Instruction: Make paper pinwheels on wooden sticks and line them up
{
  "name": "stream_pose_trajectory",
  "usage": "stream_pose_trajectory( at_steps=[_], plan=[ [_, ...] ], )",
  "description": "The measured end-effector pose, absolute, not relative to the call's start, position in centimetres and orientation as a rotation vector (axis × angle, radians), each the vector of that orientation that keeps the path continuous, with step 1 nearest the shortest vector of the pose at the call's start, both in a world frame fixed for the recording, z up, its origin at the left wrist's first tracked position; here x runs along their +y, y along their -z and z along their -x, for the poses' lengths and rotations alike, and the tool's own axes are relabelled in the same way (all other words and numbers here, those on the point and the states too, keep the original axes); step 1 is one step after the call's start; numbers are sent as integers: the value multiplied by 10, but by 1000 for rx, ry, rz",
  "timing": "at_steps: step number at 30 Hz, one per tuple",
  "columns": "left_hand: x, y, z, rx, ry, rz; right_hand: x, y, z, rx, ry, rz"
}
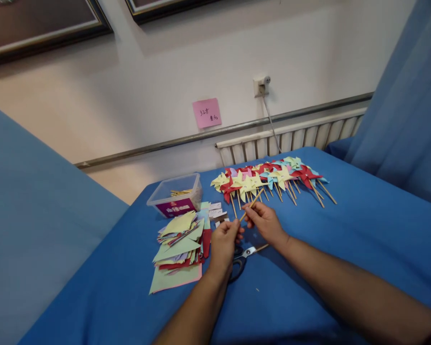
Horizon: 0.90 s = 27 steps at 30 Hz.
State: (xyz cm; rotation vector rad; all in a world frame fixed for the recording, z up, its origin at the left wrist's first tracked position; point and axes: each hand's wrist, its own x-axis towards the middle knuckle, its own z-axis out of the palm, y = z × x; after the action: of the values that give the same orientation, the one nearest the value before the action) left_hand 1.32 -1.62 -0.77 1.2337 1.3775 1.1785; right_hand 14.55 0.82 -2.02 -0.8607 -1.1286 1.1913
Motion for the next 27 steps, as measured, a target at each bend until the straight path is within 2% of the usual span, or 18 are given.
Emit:
stream_pose_trajectory(
  at_steps=[12,17,19,24,27],
  plan=[
    [-23,8,2,1116,-694,-1639,16,24,-155,-896,-1462,849],
    [-29,3,3,1148,-719,-1901,23,40,-156,-1079,-1498,1063],
    [-29,2,4,1177,-805,-1899,25,49,-155,-1269,-1417,1236],
    [-35,-2,6,1271,-980,-1917,25,58,-156,-1775,-939,1474],
    [-34,-14,17,1431,-1107,-1932,23,57,-158,-1832,-877,1499]
  ],
)
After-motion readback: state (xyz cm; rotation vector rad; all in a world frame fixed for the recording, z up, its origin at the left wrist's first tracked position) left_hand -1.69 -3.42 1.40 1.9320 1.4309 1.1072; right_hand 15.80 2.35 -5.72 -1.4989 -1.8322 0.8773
